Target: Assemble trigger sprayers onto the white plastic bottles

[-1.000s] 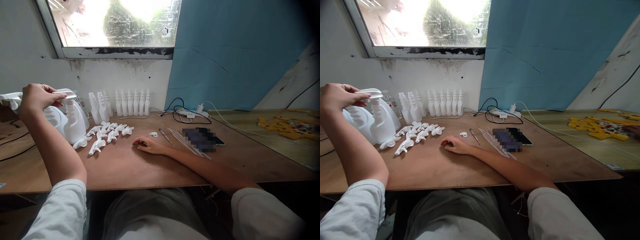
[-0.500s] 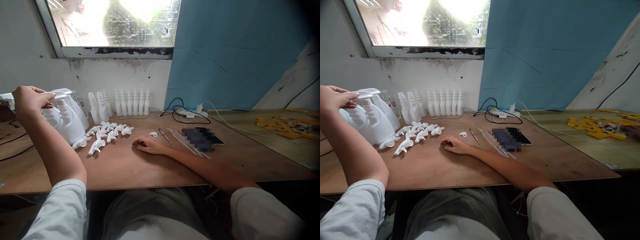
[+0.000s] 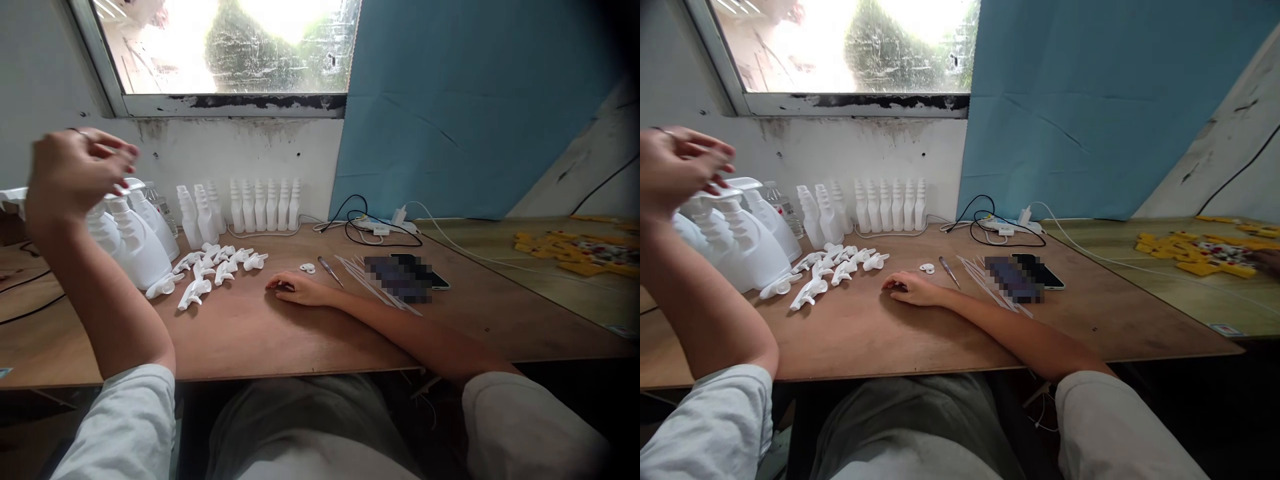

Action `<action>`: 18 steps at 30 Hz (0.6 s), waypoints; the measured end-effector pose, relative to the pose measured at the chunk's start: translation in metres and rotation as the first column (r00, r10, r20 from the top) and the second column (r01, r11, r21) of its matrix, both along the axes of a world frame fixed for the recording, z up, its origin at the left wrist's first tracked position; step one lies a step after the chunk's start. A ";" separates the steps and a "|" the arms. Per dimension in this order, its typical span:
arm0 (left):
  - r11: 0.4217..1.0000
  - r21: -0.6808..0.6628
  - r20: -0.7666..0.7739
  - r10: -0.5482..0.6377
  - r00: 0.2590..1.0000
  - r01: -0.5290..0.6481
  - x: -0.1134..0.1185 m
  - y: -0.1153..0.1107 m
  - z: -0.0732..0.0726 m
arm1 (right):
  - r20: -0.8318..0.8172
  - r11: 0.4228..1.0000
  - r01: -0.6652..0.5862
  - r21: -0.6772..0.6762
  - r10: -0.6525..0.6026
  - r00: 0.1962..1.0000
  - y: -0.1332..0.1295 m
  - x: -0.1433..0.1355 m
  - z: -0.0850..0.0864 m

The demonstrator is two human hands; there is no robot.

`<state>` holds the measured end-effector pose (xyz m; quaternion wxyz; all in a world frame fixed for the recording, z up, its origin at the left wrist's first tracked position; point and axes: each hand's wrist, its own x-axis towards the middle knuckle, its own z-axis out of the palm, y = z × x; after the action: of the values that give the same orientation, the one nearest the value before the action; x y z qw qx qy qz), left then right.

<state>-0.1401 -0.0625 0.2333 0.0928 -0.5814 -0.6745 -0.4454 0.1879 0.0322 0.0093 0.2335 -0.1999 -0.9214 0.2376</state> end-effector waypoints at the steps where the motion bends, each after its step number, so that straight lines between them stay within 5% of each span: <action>1: 0.994 -0.034 -0.028 -0.105 0.994 0.104 0.014 0.003 0.003 | 0.027 0.999 0.013 0.043 -0.014 1.000 0.003 0.003 0.003; 3: 0.905 -0.170 -0.116 -0.411 0.904 0.390 0.039 0.018 0.003 | 0.084 0.978 0.088 0.191 -0.105 0.991 0.011 0.011 0.012; 5: 0.727 -0.366 -0.127 -0.657 0.743 0.581 0.059 0.045 -0.006 | 0.148 0.911 0.209 0.355 -0.275 0.950 0.021 0.023 0.020; 8: 0.563 -0.601 -0.080 -0.749 0.658 0.568 0.083 0.094 -0.040 | 0.236 0.830 0.347 0.437 -0.479 0.846 0.036 0.043 0.027; 11: 0.550 -0.722 -0.205 -0.749 0.630 0.420 0.099 0.130 -0.091 | 0.272 0.807 0.411 0.424 -0.546 0.793 0.043 0.059 0.027; 14: 0.514 -0.787 -0.274 -0.787 0.553 0.341 0.103 0.142 -0.137 | 0.298 0.796 0.431 0.425 -0.573 0.764 0.044 0.064 0.024; 18: 0.575 -0.770 -0.396 -0.771 0.499 0.277 0.101 0.136 -0.166 | 0.317 0.787 0.416 0.455 -0.580 0.750 0.043 0.061 0.020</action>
<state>-0.0389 0.0731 0.0670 -0.0041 -0.8859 -0.4608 0.0523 0.2487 0.0747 0.0298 0.1063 -0.4451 -0.8873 -0.0575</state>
